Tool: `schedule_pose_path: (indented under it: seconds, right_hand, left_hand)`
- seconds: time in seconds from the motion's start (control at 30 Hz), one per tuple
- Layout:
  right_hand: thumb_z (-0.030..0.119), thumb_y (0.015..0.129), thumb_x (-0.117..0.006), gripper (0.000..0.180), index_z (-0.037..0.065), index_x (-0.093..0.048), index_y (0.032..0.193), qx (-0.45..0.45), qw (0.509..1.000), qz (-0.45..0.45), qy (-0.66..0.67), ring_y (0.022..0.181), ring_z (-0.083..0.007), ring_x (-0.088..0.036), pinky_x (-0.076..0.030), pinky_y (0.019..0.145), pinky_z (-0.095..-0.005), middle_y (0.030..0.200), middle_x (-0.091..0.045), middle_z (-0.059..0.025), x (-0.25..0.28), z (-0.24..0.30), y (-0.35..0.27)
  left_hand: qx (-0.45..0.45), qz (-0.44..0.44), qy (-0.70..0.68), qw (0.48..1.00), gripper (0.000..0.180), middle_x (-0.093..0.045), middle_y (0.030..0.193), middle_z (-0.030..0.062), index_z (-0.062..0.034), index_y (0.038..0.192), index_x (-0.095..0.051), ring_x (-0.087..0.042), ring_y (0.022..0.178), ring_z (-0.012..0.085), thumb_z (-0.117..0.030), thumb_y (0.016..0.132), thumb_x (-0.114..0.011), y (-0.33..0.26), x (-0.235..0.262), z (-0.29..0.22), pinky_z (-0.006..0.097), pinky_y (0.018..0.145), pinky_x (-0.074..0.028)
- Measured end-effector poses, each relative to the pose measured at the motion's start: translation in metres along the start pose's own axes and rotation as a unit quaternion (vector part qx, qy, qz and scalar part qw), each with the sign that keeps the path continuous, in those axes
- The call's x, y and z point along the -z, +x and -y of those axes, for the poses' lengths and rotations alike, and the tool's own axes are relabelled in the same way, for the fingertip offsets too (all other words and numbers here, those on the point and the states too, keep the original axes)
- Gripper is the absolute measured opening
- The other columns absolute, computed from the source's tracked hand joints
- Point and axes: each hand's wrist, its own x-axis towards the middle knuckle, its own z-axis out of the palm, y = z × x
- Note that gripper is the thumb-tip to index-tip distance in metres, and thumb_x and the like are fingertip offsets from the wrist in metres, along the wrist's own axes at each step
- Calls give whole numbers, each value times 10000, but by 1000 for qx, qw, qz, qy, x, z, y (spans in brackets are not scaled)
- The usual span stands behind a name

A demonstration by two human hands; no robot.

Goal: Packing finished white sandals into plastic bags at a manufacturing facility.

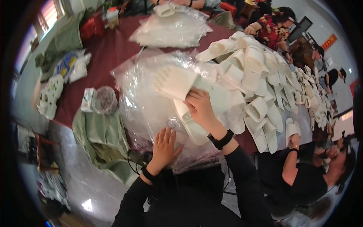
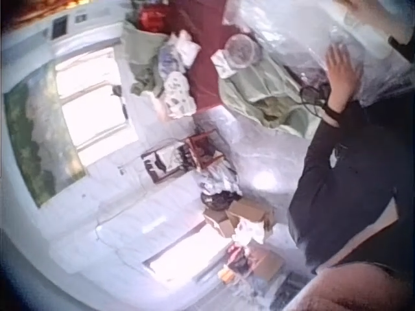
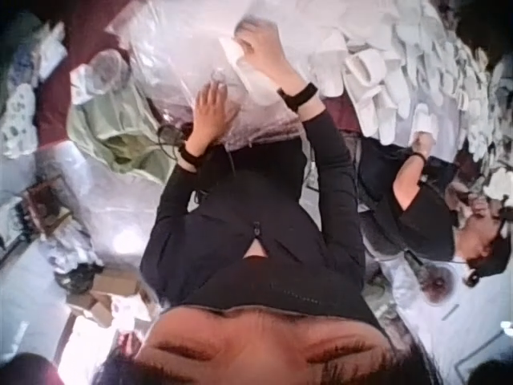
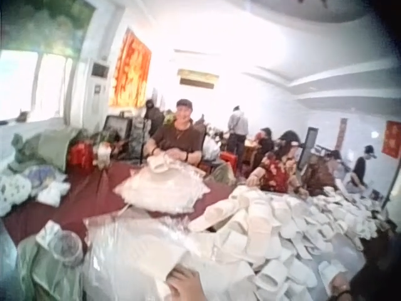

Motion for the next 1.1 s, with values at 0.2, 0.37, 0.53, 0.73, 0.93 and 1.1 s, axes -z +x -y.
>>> schedule_pose_path:
  seconds: [0.2,0.37,0.53,0.73,0.93,1.1]
  right_hand:
    - [10,803,-594,147,30,-621,947,82,993,57,58,1005,-270,-571,-391,926,-423,983,-643,-90,-50,1,11]
    - [7,792,-610,249,8,-599,1041,-107,971,92,192,1004,-307,-567,-400,943,-396,1031,-623,-137,-69,-15,-2]
    - [49,727,-706,239,90,-682,961,-130,976,39,171,974,-262,-529,-417,860,-352,995,-605,-78,-27,19,55]
    - [121,704,-746,162,138,-734,865,-62,992,83,69,909,-263,-547,-441,814,-347,956,-603,-52,-75,-18,82]
    - [250,732,-708,103,184,-738,806,-88,982,156,62,840,-258,-547,-426,775,-398,932,-613,-3,-107,-20,66]
    - [237,747,-675,86,174,-730,769,-96,984,150,-18,905,-237,-530,-381,777,-395,943,-604,2,-105,-9,67]
  left_hand:
    - [18,-2,-40,999,673,-431,1352,166,-28,1266,-475,-365,1275,352,-394,738,-674,-6,-13,2,477,1055,-278]
    - [22,13,-48,999,659,-443,1348,151,-42,1248,-496,-380,1269,332,-410,731,-674,-8,-11,1,471,1046,-289]
    - [32,22,-39,999,637,-460,1345,140,-32,1236,-517,-405,1258,322,-439,762,-641,-7,-8,3,450,1050,-302]
    - [20,4,-57,998,627,-470,1335,143,-34,1223,-533,-421,1243,323,-423,746,-653,1,-9,0,454,1051,-302]
    - [10,-4,-49,999,635,-485,1303,151,-34,1214,-529,-432,1221,341,-408,726,-686,-11,-6,5,474,1028,-321]
    - [11,-15,-39,999,657,-498,1270,143,-57,1223,-520,-440,1196,341,-417,702,-701,-12,-10,2,479,1010,-322]
